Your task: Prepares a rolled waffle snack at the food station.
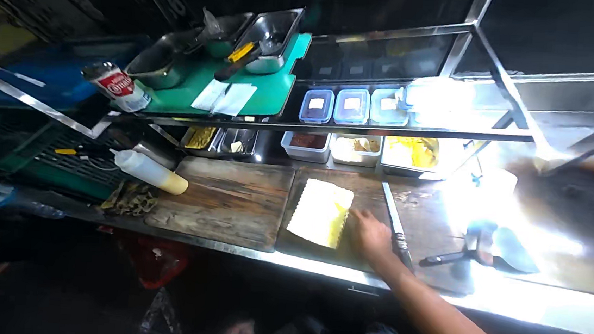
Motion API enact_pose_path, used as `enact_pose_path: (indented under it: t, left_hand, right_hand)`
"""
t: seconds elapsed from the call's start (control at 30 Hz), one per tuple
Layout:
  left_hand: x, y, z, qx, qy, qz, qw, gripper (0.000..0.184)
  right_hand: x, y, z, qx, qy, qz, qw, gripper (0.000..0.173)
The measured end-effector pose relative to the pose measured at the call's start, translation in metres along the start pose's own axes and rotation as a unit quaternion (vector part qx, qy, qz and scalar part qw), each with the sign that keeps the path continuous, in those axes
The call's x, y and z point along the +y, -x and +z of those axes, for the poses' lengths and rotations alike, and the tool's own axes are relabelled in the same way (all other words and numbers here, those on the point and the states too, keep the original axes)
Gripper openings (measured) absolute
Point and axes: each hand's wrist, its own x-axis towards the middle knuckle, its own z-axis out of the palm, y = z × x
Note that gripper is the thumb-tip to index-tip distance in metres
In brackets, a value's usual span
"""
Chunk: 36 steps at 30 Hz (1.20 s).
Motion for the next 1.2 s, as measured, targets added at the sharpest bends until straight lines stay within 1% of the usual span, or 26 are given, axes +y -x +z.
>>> enact_pose_path:
  t: [0.07,0.13,0.17,0.23,0.3,0.37,0.43,0.47,0.5,0.53,0.57,0.6,0.63,0.67,0.7,0.77,0.8,0.83,0.9,0.93,0.97,1.0,1.03,1.1,1.17,1.2]
  left_hand:
    - [0.021,-0.011,-0.013,0.017,0.024,0.006,1.0,0.035]
    - [0.052,-0.023,-0.021,0.039,0.085,0.053,0.994,0.033]
    - [0.068,-0.028,-0.023,0.044,0.11,0.078,0.99,0.031]
    - [0.103,-0.039,-0.024,0.041,0.123,0.13,0.983,0.03]
    - [0.14,-0.056,-0.025,0.034,0.087,0.193,0.977,0.029]
    - [0.182,-0.073,-0.032,0.016,0.042,0.275,0.961,0.028]
    - [0.226,-0.091,-0.041,0.002,0.025,0.336,0.942,0.029]
    - [0.244,-0.098,-0.044,-0.006,0.037,0.343,0.939,0.028]
    - [0.261,-0.107,-0.044,-0.009,0.057,0.338,0.94,0.027]
    - [0.275,-0.118,-0.041,-0.01,0.075,0.325,0.943,0.025]
    - [0.287,-0.13,-0.038,-0.011,0.088,0.314,0.945,0.024]
    - [0.296,-0.141,-0.034,-0.013,0.098,0.311,0.945,0.023]
    - [0.305,-0.15,-0.03,-0.016,0.101,0.317,0.943,0.022]
    - [0.314,-0.156,-0.028,-0.023,0.094,0.321,0.942,0.022]
    - [0.321,-0.161,-0.025,-0.033,0.088,0.323,0.942,0.022]
    - [0.325,-0.168,-0.018,-0.051,0.081,0.323,0.942,0.023]
    - [0.323,-0.171,-0.013,-0.056,0.082,0.314,0.944,0.022]
    - [0.321,-0.173,-0.006,-0.056,0.087,0.304,0.947,0.021]
    - [0.314,-0.167,0.007,-0.055,0.104,0.289,0.95,0.02]
    - [0.31,-0.16,0.01,-0.059,0.098,0.291,0.95,0.021]
    - [0.306,-0.151,0.01,-0.065,0.079,0.306,0.947,0.022]
    - [0.301,-0.145,0.006,-0.071,0.054,0.327,0.941,0.023]
    - [0.293,-0.139,0.001,-0.069,0.028,0.342,0.937,0.024]
    - [0.27,-0.133,-0.01,-0.048,0.005,0.345,0.937,0.024]
    - [0.25,-0.13,-0.017,-0.017,0.035,0.304,0.952,0.024]
    - [0.241,-0.126,-0.02,0.006,0.06,0.276,0.959,0.024]
  right_hand:
    - [-0.008,0.044,0.005,-0.045,0.048,-0.04,0.997,0.046]
    - [-0.024,0.068,0.0,-0.104,-0.031,-0.026,0.994,0.044]
    - [-0.029,0.068,0.001,-0.108,-0.114,-0.009,0.987,0.04]
    - [-0.035,0.046,0.011,-0.031,-0.233,0.045,0.971,0.034]
    - [-0.042,0.025,0.024,0.028,-0.112,0.092,0.989,0.038]
    - [-0.056,0.045,0.034,0.028,0.009,0.06,0.998,0.045]
    - [-0.074,0.077,0.034,-0.02,-0.041,0.041,0.998,0.043]
    - [-0.081,0.087,0.035,-0.045,-0.13,0.048,0.989,0.04]
    - [-0.084,0.092,0.039,-0.056,-0.256,0.065,0.963,0.036]
    - [-0.088,0.094,0.048,-0.051,-0.401,0.104,0.909,0.034]
    - [-0.09,0.096,0.057,-0.041,-0.527,0.163,0.833,0.032]
    - [-0.092,0.102,0.064,-0.026,-0.609,0.229,0.759,0.029]
    - [-0.094,0.111,0.067,-0.005,-0.642,0.284,0.712,0.026]
    - [-0.097,0.122,0.067,0.021,-0.642,0.311,0.701,0.024]
    - [-0.1,0.131,0.065,0.05,-0.615,0.31,0.723,0.026]
    - [-0.102,0.139,0.06,0.073,-0.51,0.237,0.824,0.035]
    - [-0.102,0.134,0.056,0.057,-0.472,0.195,0.858,0.038]
    - [-0.1,0.124,0.055,0.028,-0.47,0.172,0.866,0.039]
    - [-0.091,0.109,0.061,-0.015,-0.528,0.205,0.824,0.036]
    - [-0.085,0.112,0.065,-0.004,-0.553,0.241,0.797,0.033]
    - [-0.081,0.119,0.064,0.014,-0.552,0.268,0.79,0.031]
    - [-0.077,0.129,0.059,0.032,-0.514,0.275,0.812,0.031]
    - [-0.072,0.139,0.052,0.047,-0.441,0.261,0.857,0.033]
    - [-0.063,0.142,0.038,0.085,-0.25,0.163,0.951,0.039]
    - [-0.053,0.109,0.033,0.123,-0.071,0.041,0.989,0.042]
    - [-0.048,0.09,0.033,0.096,-0.005,0.003,0.995,0.044]
